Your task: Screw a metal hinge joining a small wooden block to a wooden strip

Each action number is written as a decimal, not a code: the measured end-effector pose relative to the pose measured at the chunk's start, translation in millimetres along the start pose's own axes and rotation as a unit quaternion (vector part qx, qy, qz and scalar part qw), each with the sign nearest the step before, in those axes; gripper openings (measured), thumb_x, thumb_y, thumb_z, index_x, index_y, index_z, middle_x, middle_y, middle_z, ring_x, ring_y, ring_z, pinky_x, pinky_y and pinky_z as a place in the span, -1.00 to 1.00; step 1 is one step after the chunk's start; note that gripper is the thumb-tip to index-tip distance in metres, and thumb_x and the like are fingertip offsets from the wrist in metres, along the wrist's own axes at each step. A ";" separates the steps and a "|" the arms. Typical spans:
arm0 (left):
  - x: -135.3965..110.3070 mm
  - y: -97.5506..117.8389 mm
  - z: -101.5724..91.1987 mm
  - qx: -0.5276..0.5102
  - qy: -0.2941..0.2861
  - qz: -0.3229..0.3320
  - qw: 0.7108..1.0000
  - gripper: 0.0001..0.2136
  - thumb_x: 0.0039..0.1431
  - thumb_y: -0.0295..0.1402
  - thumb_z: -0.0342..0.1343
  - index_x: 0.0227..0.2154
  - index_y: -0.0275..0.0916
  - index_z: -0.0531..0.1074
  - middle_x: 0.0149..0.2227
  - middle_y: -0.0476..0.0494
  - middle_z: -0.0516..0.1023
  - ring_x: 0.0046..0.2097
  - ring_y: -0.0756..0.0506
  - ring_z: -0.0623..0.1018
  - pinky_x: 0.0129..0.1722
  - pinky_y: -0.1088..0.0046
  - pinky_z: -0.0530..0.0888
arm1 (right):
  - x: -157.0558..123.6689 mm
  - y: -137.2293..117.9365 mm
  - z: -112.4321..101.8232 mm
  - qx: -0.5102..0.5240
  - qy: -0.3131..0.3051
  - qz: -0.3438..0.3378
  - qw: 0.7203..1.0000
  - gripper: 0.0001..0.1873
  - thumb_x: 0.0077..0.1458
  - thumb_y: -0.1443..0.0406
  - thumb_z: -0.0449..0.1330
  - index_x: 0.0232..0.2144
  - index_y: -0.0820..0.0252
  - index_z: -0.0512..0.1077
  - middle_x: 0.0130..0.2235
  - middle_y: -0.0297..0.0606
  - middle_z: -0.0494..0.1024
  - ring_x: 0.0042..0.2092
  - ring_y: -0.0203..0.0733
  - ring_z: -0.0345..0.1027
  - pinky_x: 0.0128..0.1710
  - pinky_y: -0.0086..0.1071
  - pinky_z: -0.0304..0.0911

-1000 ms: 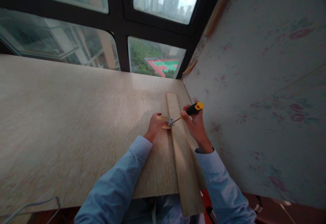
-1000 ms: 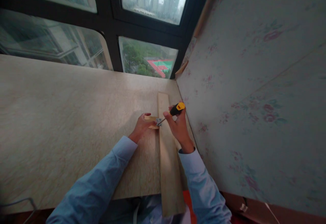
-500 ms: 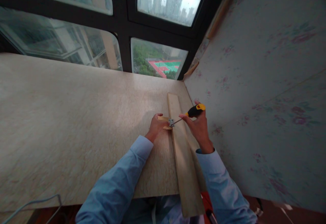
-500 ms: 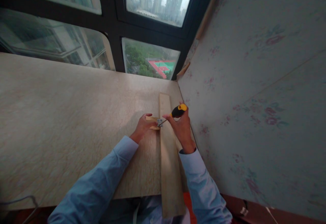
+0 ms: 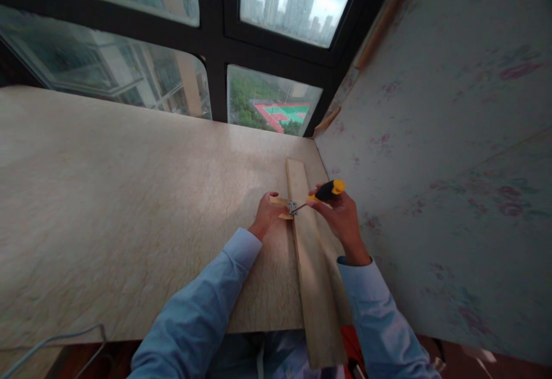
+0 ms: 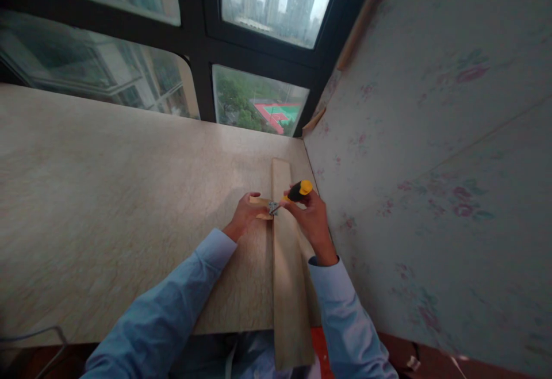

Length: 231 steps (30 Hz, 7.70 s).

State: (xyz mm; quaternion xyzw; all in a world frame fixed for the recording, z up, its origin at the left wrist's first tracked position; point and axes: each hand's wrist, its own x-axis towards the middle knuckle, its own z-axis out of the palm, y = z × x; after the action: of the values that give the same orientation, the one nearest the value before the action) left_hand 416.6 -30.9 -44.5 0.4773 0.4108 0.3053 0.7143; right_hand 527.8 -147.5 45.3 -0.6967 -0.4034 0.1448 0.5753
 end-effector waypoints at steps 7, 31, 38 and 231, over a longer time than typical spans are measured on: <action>2.9 -7.2 -1.1 -0.024 -0.010 0.013 1.000 -0.39 -0.33 -0.57 0.37 -0.10 -0.33 0.33 -0.32 -0.14 0.49 -0.30 -0.11 0.52 -0.28 0.36 0.46 | 4.2 10.0 6.8 -0.056 0.073 -0.043 0.995 -0.33 -0.12 0.05 0.36 0.01 0.14 0.28 -0.17 -0.21 0.50 -0.17 -0.10 0.43 -0.08 -0.13 0.36; 4.5 -6.9 -1.6 0.032 -0.005 0.019 0.999 -0.43 -0.29 -0.57 0.34 -0.10 -0.33 0.35 -0.25 -0.20 0.50 -0.27 -0.11 0.52 -0.31 0.41 0.46 | -0.3 14.6 5.8 0.094 -0.084 -0.065 0.990 -0.35 0.03 0.15 0.30 0.11 -0.10 0.11 0.19 -0.21 0.34 0.19 -0.13 0.25 0.23 -0.02 0.11; 2.4 -5.7 -1.1 -0.007 -0.006 0.016 1.000 -0.39 -0.34 -0.55 0.37 -0.10 -0.33 0.34 -0.27 -0.17 0.47 -0.29 -0.11 0.50 -0.29 0.37 0.44 | -3.2 5.8 6.8 0.080 -0.109 -0.052 0.989 -0.46 0.04 0.13 0.29 0.05 0.02 0.25 -0.03 -0.17 0.55 0.02 -0.07 0.44 0.07 -0.04 0.31; 5.1 -11.3 -5.6 -0.019 -0.029 0.008 0.999 -0.21 -0.38 -0.51 0.43 0.02 -0.32 0.24 -0.28 -0.12 0.45 -0.25 -0.11 0.50 -0.23 0.35 0.46 | 4.2 28.3 -20.2 -0.017 0.151 0.039 0.988 -0.62 -0.15 0.05 0.36 -0.40 0.20 0.44 -0.50 -0.43 0.39 -0.47 -0.31 0.27 -0.47 -0.40 0.26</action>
State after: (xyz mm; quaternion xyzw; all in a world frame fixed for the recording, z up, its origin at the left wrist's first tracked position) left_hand 414.6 -28.4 -57.7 0.4758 0.3803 0.3045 0.7322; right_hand 555.1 -158.6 26.4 -0.7355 -0.2870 0.0526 0.6114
